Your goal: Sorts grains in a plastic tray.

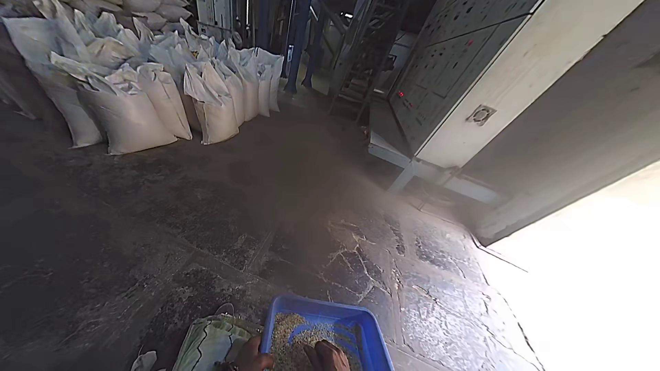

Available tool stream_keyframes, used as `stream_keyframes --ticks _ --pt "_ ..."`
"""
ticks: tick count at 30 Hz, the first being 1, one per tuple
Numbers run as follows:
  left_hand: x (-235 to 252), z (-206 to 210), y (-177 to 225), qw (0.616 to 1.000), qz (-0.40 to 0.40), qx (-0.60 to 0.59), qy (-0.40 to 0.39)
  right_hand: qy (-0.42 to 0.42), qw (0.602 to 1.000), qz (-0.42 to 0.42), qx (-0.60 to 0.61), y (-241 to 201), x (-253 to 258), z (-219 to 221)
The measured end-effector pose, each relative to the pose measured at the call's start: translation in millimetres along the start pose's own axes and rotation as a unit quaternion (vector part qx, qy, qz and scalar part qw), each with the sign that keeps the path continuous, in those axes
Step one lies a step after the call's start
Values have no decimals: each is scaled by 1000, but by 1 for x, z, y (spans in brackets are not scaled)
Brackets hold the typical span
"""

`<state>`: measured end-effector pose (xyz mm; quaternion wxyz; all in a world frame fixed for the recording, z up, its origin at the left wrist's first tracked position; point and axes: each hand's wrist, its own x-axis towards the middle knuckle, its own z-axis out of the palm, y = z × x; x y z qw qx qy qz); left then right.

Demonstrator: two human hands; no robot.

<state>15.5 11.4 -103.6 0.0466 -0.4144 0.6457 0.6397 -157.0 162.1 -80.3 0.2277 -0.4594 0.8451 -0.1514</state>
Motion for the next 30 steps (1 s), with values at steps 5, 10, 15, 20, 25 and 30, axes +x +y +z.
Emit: stream_keyframes --ticks 5,10,15,20,25,30 --pt "1 1 0 1000 -13 2 -1 -11 1000 9 0 -1 1 -3" --pt "0 0 2 1000 -15 11 -5 -22 1000 16 1 -1 3 -4" --pt "0 1 1 1000 -15 2 -3 -18 1000 14 1 -2 3 -4" --pt "-1 -1 5 1000 -23 11 -6 -21 1000 13 -1 -1 4 -4" --pt "5 0 -3 1000 -11 -7 -2 7 1000 -4 4 3 5 0" --pt "7 1 -5 1000 -1 -12 1 5 1000 -8 3 4 7 0"
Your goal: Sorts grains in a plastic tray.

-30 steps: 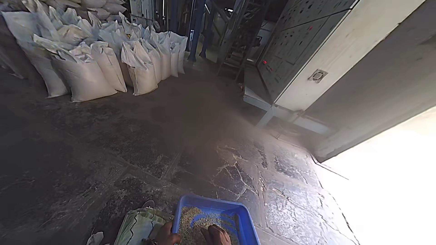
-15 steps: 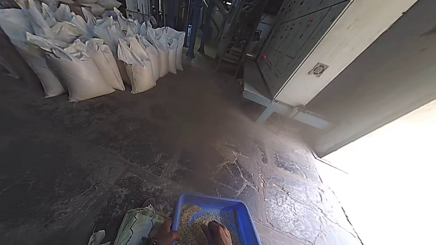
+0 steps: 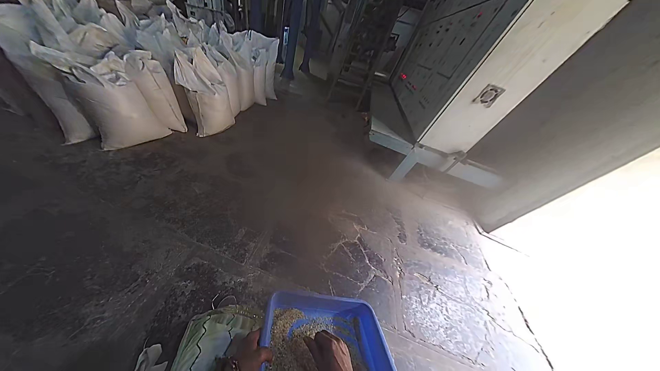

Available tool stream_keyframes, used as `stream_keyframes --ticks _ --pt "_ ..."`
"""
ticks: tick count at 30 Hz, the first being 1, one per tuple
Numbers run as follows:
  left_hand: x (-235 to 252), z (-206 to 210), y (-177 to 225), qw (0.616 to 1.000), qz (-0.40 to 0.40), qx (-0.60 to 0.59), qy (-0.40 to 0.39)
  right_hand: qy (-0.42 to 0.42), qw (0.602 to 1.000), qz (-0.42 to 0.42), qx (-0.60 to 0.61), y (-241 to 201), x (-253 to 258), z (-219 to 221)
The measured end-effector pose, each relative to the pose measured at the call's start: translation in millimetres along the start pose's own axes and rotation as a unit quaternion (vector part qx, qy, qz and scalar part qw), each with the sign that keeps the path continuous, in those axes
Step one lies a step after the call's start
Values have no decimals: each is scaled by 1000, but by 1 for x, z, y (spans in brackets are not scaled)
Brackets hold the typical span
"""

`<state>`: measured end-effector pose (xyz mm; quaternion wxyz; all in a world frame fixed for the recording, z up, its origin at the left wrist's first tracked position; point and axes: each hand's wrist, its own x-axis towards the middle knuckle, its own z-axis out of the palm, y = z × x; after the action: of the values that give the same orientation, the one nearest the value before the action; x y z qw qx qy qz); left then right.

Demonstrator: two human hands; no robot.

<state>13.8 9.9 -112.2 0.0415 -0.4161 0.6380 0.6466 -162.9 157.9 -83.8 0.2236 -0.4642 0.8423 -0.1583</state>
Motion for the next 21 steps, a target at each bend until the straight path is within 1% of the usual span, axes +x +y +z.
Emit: stream_keyframes --ticks 6,9,11,13,15,16,18,21 --pt "-4 1 9 999 -38 4 6 5 1000 -2 0 2 2 1" --pt "-7 0 13 999 -38 4 8 19 1000 -1 8 3 3 2" --pt "-7 0 13 999 -32 5 10 -21 1000 9 17 1 3 -2" --pt "-5 0 10 1000 -30 6 7 -107 994 33 3 -3 4 -7" --pt "-5 0 8 1000 -23 7 6 -201 976 72 -37 -9 6 -8" --pt "-4 0 7 1000 -19 7 6 -225 969 80 -54 -11 6 -6" --pt "-3 0 7 1000 -16 1 3 -234 967 81 -63 -12 6 -6" --pt "-2 0 7 1000 -19 -2 1 -225 969 81 -61 -13 6 -8"
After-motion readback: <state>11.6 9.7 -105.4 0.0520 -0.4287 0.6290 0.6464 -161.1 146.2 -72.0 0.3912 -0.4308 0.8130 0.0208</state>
